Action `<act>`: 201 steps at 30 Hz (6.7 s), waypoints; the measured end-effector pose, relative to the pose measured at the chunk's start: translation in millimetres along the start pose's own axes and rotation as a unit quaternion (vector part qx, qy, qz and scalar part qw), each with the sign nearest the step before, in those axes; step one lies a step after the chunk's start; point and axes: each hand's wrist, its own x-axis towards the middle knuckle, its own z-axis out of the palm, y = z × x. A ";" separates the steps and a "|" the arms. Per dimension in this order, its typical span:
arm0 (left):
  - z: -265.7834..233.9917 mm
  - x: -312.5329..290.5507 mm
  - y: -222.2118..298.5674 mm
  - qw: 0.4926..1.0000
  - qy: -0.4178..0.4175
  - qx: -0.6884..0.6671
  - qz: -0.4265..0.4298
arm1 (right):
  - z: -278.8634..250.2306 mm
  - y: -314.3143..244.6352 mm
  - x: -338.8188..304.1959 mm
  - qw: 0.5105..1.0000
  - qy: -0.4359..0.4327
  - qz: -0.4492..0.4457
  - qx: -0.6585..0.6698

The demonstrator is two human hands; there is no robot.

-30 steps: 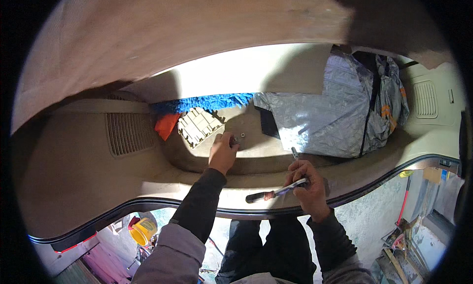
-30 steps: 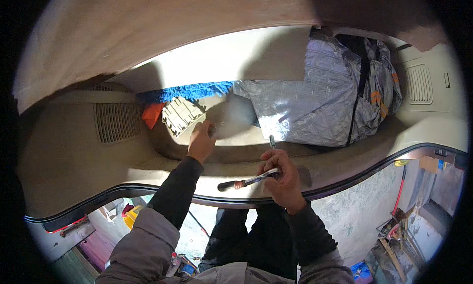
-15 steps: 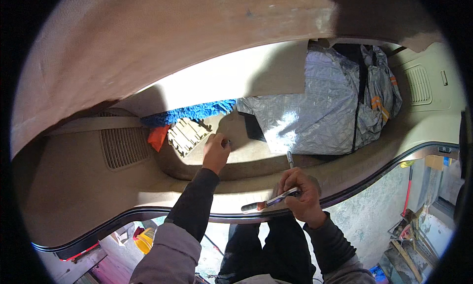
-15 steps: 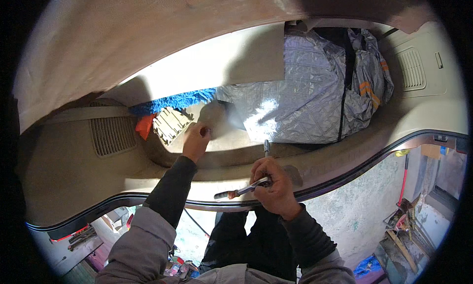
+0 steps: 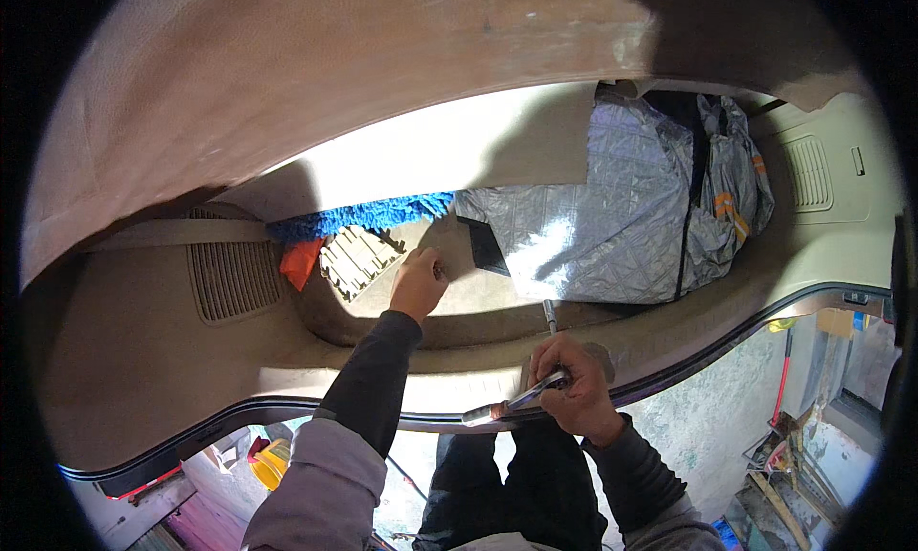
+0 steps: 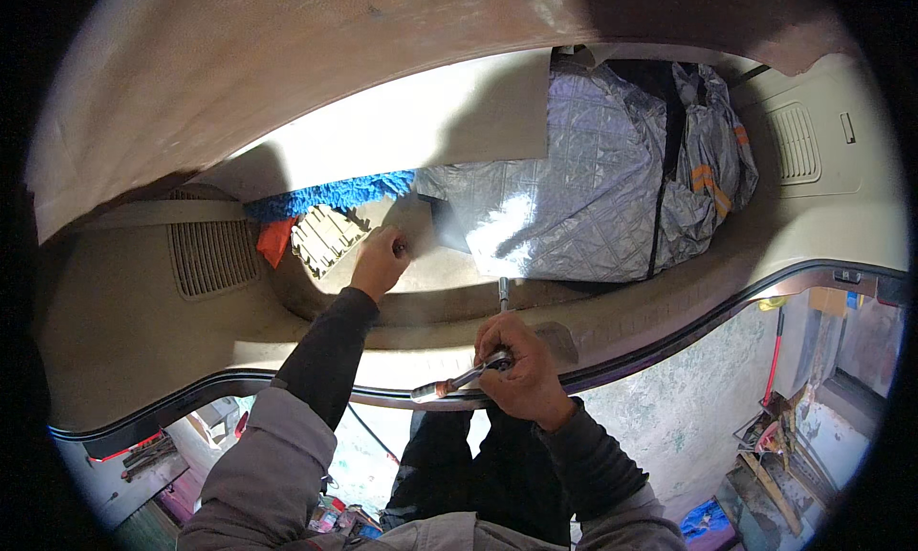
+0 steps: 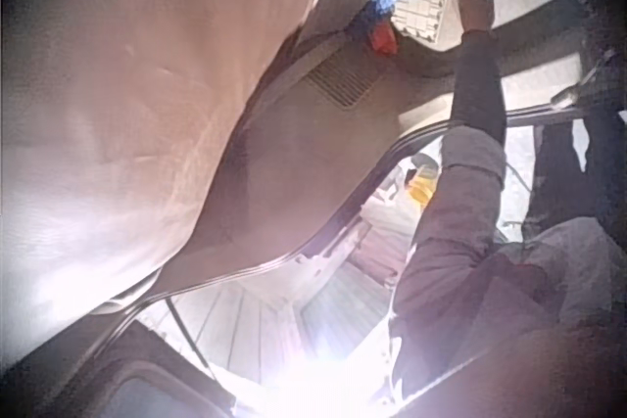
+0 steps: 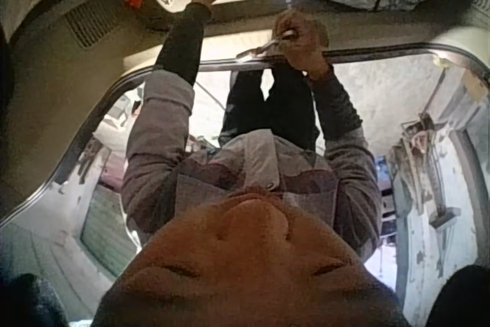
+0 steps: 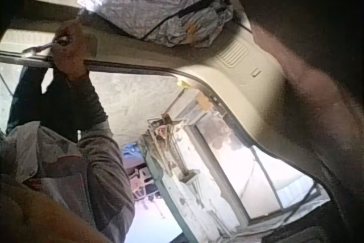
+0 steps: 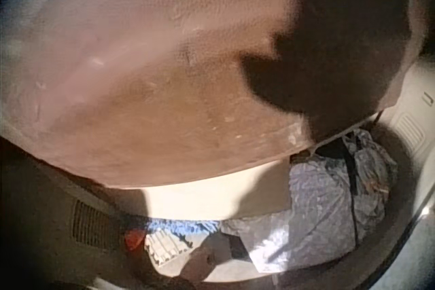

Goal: The person removes a protective film from a tail light and installs it on the rear of a brown SUV. They then open the trunk, remove a plastic cover, and use a power drill to remove screws from the trunk lid interior.

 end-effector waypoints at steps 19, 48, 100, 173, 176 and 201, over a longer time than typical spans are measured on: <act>-74.8 -172.8 43.6 0.403 -0.038 -0.910 -0.087 | 40.7 -72.2 1.7 0.958 -0.259 0.029 0.115; -213.8 -900.5 87.8 0.058 0.675 -0.734 0.051 | 581.8 -83.2 -432.1 0.633 -0.762 0.120 -0.065; -932.6 -812.6 -910.0 0.243 0.484 -0.839 -0.053 | 1619.2 -96.1 76.6 0.797 -0.546 -0.255 -0.037; -2205.9 1156.9 -2152.6 0.542 0.084 -0.797 -0.254 | 2389.0 -514.6 2434.2 0.887 -0.168 -0.369 -0.221; -2252.0 1259.4 -2174.2 0.495 0.127 -0.836 -0.199 | 2393.0 -555.9 2553.2 0.909 -0.173 -0.332 -0.185; -2572.8 2143.6 -2380.1 0.635 -0.105 -0.745 -0.173 | 2347.2 -714.2 3453.9 0.991 -0.076 -0.107 -0.017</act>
